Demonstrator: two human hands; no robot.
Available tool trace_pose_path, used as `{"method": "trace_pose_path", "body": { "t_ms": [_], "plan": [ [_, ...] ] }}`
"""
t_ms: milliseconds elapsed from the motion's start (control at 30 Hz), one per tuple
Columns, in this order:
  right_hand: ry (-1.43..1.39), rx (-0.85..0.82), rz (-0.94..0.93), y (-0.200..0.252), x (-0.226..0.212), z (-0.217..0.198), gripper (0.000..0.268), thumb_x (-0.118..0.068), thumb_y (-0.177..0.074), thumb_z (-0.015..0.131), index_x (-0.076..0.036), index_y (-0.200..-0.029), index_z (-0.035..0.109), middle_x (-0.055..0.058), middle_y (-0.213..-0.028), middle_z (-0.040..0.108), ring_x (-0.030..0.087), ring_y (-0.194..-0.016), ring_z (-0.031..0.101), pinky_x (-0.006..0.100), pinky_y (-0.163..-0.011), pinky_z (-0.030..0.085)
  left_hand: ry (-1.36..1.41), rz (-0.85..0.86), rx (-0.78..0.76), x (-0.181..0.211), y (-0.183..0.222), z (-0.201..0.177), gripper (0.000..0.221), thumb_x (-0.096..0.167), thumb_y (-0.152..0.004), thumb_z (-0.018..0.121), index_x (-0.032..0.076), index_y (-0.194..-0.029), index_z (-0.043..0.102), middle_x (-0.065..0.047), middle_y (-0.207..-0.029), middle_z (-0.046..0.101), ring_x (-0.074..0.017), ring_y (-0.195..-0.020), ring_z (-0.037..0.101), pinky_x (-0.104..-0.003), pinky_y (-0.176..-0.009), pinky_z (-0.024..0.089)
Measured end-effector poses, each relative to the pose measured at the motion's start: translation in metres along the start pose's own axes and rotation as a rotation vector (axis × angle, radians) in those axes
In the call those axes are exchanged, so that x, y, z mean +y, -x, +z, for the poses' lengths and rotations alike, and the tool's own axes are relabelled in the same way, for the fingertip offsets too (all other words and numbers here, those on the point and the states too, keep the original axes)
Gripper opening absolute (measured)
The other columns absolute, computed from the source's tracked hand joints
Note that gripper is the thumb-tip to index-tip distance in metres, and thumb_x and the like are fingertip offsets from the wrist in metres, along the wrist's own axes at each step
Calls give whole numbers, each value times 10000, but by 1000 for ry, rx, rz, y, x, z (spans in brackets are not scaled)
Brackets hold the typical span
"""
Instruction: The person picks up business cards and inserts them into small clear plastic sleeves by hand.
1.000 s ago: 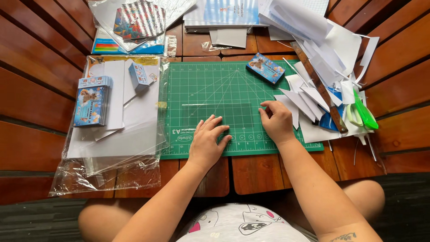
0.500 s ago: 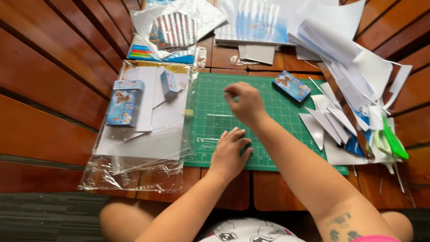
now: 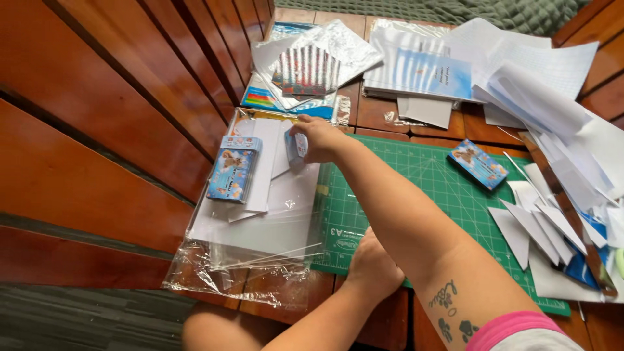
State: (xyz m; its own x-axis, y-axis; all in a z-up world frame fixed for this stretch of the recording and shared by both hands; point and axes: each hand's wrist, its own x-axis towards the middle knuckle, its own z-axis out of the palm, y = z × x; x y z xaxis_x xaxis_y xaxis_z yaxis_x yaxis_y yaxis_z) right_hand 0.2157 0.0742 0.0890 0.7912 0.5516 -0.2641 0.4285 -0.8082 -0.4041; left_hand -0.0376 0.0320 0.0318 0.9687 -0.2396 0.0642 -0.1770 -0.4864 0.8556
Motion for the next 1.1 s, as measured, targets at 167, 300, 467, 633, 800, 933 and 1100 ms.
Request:
{"method": "trace_pose_path", "body": {
  "t_ms": [167,300,467,633,800,933,1100],
  "plan": [
    [57,-2,-141,-27,18,10,843,-293,-615,958,-243,-1366,579,21,-1382,597,291,-1229,558,420,-973,450,8,193,127,-9,-4,1,71,48,-805,540,62,-743,508,-108,-798,597,-408,-995,590,-503,-1063,447],
    [37,-16,-103,-12,8,-1,931,-238,-665,941,-291,-1483,499,32,-1502,544,310,-1298,539,455,-994,468,16,232,141,-5,0,2,60,76,-846,612,28,-848,575,-136,-897,626,-403,-1008,611,-538,-1150,397],
    [3,34,-143,0,3,-8,994,-183,-651,950,-297,-1519,480,3,-1569,501,296,-1352,523,444,-1056,445,4,266,144,-3,0,3,159,98,-864,655,7,-993,635,-160,-1033,670,-378,-1100,619,-543,-1201,356],
    [-66,70,-150,6,0,-9,977,-163,-678,936,-283,-1528,470,18,-1585,487,298,-1380,516,431,-1072,442,-3,268,148,-2,1,2,96,93,-868,655,30,-932,620,-127,-989,653,-359,-1063,621,-541,-1182,381],
    [-36,57,-143,9,-4,-12,947,-184,-688,926,-278,-1517,480,36,-1550,504,302,-1362,503,460,-1061,445,-17,258,138,-5,1,5,141,110,-862,646,29,-977,632,-140,-1052,661,-363,-1134,609,-530,-1201,356],
    [15,175,-160,19,-11,-8,983,-134,-566,990,-258,-1450,576,172,-1460,561,470,-1370,518,558,-1078,499,-17,237,124,-6,1,5,127,101,-854,636,27,-957,636,-145,-1040,662,-378,-1142,605,-537,-1212,341],
    [73,59,-114,-5,0,0,946,-116,-659,946,-296,-1487,526,95,-1492,543,367,-1362,512,479,-1055,483,-26,207,97,-9,1,7,93,86,-856,612,25,-923,634,-146,-995,651,-401,-1120,601,-556,-1215,327]
  ]
}}
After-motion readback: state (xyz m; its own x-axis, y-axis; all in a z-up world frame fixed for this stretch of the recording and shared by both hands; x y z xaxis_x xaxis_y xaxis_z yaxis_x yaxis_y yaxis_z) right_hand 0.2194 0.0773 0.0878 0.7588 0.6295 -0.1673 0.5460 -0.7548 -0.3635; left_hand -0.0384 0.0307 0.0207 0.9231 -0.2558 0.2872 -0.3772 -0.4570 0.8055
